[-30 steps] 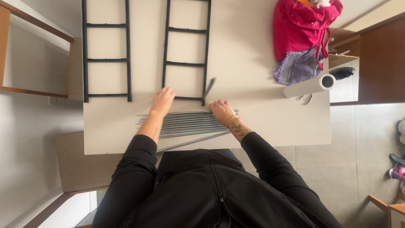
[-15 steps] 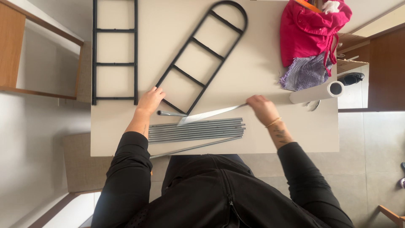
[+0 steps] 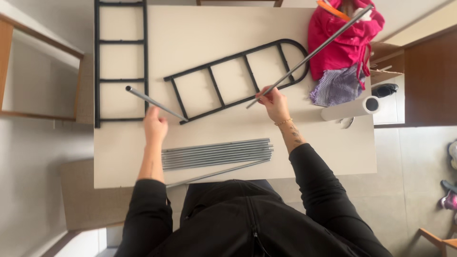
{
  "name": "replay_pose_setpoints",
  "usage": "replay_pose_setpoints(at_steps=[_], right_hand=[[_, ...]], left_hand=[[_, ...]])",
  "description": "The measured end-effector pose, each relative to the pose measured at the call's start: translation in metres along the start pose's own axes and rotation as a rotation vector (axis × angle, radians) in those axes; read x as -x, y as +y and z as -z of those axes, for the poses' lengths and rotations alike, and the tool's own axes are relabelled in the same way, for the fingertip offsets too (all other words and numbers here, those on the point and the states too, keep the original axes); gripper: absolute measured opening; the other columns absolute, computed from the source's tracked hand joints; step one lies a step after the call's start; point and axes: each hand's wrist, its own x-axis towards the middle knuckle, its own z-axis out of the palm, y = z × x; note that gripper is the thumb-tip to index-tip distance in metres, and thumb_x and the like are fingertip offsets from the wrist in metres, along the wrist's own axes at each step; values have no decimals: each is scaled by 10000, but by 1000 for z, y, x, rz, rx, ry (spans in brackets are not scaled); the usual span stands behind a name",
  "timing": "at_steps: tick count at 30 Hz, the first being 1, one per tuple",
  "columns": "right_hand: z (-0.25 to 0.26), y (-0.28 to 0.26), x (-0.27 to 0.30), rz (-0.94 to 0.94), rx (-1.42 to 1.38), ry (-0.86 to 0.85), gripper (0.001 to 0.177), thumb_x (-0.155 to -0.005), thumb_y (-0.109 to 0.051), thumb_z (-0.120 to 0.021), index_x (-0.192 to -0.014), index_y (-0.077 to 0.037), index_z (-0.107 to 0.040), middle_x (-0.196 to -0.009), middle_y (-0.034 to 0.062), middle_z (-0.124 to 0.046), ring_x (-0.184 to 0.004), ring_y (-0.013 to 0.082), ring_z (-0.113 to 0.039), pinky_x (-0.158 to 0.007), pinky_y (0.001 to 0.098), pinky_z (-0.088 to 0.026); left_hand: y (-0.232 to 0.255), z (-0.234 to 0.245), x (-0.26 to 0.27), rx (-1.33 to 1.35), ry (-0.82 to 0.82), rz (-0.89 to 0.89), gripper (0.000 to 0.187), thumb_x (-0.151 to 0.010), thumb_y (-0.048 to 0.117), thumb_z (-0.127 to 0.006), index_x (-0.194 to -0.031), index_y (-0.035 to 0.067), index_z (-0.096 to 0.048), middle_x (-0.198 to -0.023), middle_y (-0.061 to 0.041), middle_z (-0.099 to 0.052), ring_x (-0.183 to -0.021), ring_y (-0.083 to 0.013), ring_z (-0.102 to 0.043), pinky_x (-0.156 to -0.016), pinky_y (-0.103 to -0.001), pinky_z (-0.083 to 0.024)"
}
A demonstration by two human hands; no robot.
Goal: The person disassembles a metal shelving unit by removing horizontal rods from the side frames. They then lay the frames flat on the table and begin inserting the rods into the holes of the frames to reassemble the unit.
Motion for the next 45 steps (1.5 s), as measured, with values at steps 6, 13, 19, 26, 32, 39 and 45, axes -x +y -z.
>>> replay_pose_setpoints(at_steps=[6, 13, 19, 26, 32, 39, 45], right_hand=[[-65, -12, 2, 101, 91, -107, 161, -948, 53, -658, -1082, -19, -604, -1010, 78, -774, -971, 158, -762, -844, 270, -617], [-90, -30, 3, 149, 249, -107, 108, -958, 7, -678, -1048, -29, -632, -976, 56, -785, -886, 158, -768, -785, 264, -608], [-101, -40, 9, 258, 371, -132, 83, -966, -16, -692, -1025, -55, -648, -902, 67, -763, -780, 189, -757, -722, 279, -599], [-116, -44, 9, 374, 480, -183, 109, -927, -10, -692, -1019, -52, -650, -948, 95, -747, -780, 284, -732, -691, 335, -583], [-126, -38, 14, 386, 456, -3, 83, -952, -43, -709, -1001, -76, -651, -942, 70, -738, -786, 266, -746, -666, 332, -595], [-135, -29, 25, 436, 493, 73, 84, -952, -33, -689, -1009, -89, -661, -951, 89, -744, -741, 292, -718, -641, 354, -575], [-136, -21, 23, 371, 534, 84, 53, -978, -80, -700, -1008, -107, -664, -873, 97, -723, -776, 321, -720, -657, 378, -573]], left_hand=[[-15, -58, 36, -43, 120, -445, 643, -740, 311, -885, -1240, -13, -642, -1391, -175, -564, -1323, -363, -488, -1094, -516, -342], [17, -80, 29, 0, 278, -230, 500, -809, 310, -880, -1188, 56, -676, -1419, -110, -565, -1326, -327, -502, -1178, -555, -283], [32, -70, 33, -29, 316, -285, 518, -781, 221, -868, -1216, 59, -639, -1287, -108, -579, -1245, -351, -511, -1063, -505, -376], [35, -62, 30, -21, 268, -261, 503, -786, 185, -874, -1228, 49, -675, -961, -40, -643, -967, -284, -563, -911, -450, -457], [40, -55, 31, -13, 264, -271, 501, -770, 166, -872, -1215, 25, -692, -949, -58, -654, -948, -295, -567, -875, -429, -477], [44, -52, 28, -5, 217, -277, 497, -784, 130, -858, -1231, 8, -678, -974, -80, -642, -937, -309, -562, -853, -427, -481], [38, -49, 28, 19, 194, -355, 487, -803, 92, -828, -1255, 4, -669, -1050, -93, -643, -975, -311, -571, -852, -417, -502]])
